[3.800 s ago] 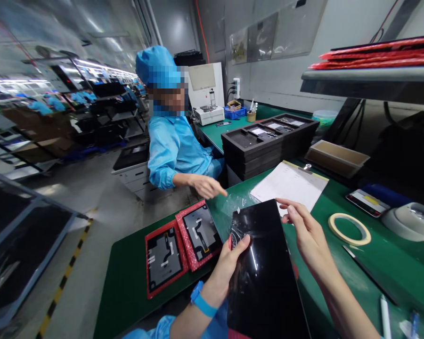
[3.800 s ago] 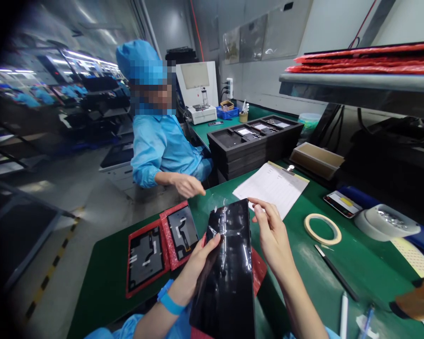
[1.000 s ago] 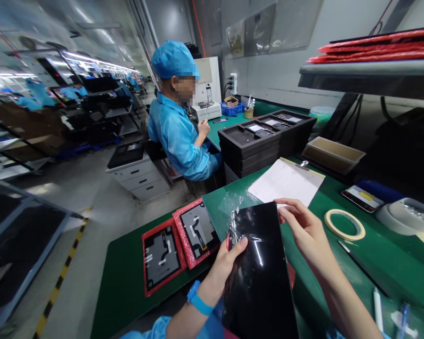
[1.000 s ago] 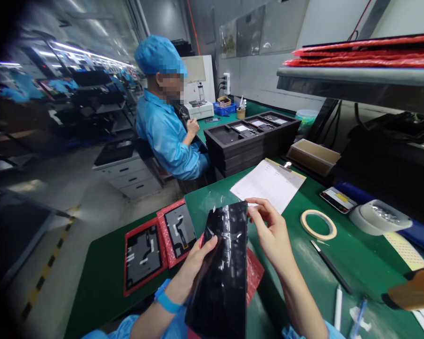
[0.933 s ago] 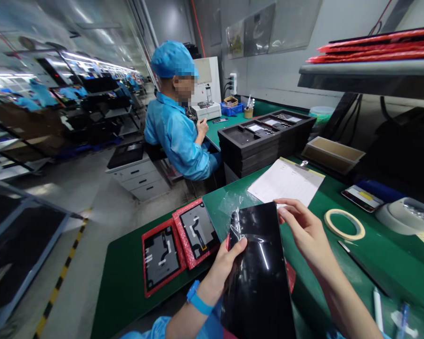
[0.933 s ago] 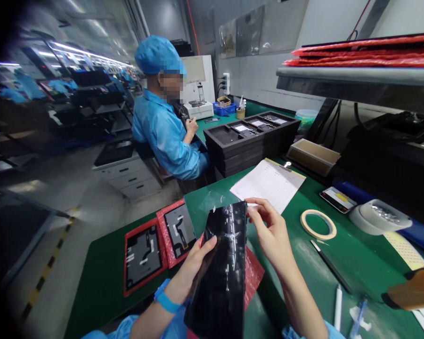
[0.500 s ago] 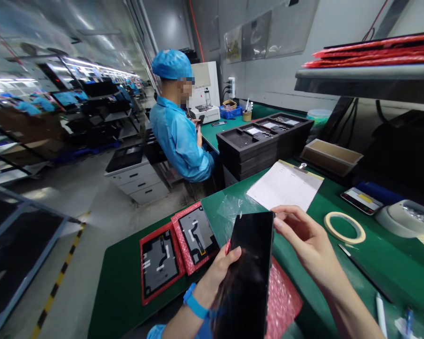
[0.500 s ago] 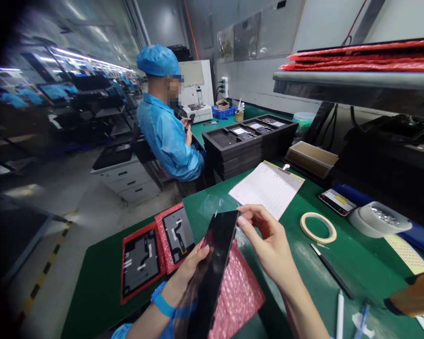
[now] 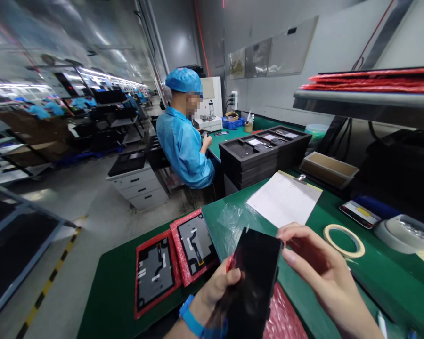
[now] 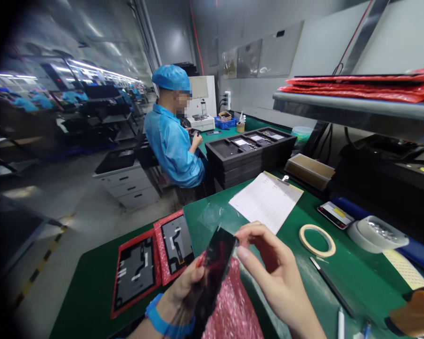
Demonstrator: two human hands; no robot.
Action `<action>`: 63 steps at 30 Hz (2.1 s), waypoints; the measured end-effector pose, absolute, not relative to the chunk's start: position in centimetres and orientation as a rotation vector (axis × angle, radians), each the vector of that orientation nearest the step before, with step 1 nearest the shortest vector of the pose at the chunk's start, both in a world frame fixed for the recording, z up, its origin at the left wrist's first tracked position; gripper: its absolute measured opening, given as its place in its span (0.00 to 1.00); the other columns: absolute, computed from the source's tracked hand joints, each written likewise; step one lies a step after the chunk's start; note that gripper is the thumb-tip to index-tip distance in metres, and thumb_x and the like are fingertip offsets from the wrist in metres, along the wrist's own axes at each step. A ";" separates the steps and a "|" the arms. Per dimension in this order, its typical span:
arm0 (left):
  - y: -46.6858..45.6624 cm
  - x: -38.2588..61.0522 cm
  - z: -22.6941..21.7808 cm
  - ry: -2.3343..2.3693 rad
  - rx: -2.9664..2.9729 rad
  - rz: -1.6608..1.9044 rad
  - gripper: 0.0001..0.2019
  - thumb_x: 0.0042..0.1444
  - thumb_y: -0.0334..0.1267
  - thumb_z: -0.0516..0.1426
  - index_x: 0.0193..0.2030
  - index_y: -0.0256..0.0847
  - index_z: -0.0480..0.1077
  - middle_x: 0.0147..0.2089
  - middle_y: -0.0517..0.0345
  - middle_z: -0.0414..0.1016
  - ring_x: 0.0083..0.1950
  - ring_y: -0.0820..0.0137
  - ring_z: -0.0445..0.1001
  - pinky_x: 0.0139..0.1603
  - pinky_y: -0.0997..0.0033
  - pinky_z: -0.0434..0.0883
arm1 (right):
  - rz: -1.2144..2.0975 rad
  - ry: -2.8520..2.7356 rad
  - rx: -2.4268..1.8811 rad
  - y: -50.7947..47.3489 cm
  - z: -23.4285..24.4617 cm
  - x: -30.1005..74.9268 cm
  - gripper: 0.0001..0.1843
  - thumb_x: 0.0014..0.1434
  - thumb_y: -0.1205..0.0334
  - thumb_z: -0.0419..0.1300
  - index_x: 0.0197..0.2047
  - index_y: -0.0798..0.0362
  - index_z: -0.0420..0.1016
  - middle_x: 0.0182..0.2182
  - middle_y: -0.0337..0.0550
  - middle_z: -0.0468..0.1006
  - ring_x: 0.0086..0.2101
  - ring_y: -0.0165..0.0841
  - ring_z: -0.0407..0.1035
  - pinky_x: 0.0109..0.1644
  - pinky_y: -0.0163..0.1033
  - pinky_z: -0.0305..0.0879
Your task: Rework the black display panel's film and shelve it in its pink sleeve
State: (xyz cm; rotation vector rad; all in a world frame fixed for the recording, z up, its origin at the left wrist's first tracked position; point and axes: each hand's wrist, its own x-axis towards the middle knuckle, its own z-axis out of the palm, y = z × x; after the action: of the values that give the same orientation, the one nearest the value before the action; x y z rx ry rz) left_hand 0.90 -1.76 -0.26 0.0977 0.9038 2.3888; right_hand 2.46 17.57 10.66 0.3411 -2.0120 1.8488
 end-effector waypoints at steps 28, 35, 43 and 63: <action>4.1 6.4 0.0 0.690 0.323 2.193 0.44 0.46 0.67 0.78 0.63 0.37 0.83 0.57 0.39 0.87 0.66 0.39 0.82 0.73 0.46 0.72 | 2.063 -1.442 0.204 15.9 12.4 3.7 0.40 0.72 0.29 0.58 0.21 0.50 0.54 0.16 0.37 0.52 0.21 0.32 0.51 0.25 0.40 0.53; 4.3 7.1 0.1 0.680 0.178 2.192 0.43 0.42 0.66 0.80 0.59 0.39 0.84 0.59 0.41 0.87 0.68 0.40 0.81 0.74 0.48 0.72 | 2.011 -1.457 0.160 16.1 12.3 3.5 0.41 0.72 0.29 0.58 0.20 0.50 0.55 0.16 0.37 0.52 0.21 0.31 0.52 0.25 0.40 0.54; 4.2 7.3 -0.2 0.687 0.129 2.188 0.41 0.41 0.66 0.81 0.56 0.40 0.85 0.60 0.42 0.87 0.69 0.40 0.80 0.77 0.47 0.69 | 1.992 -1.456 0.129 15.9 11.9 3.1 0.41 0.74 0.30 0.54 0.19 0.50 0.53 0.16 0.38 0.51 0.21 0.32 0.49 0.24 0.40 0.51; 3.7 8.0 -0.8 0.682 0.022 2.187 0.39 0.48 0.61 0.80 0.60 0.39 0.84 0.56 0.43 0.90 0.61 0.45 0.87 0.72 0.46 0.74 | 2.130 -1.339 0.042 16.0 10.9 2.5 0.41 0.65 0.30 0.66 0.16 0.49 0.56 0.16 0.34 0.52 0.20 0.29 0.50 0.23 0.37 0.53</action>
State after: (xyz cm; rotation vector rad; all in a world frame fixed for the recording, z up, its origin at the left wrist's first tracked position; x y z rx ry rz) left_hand 8.01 3.69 -0.77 0.0219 0.6823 2.1867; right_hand 2.53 15.98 10.92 0.0417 -1.3388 2.1298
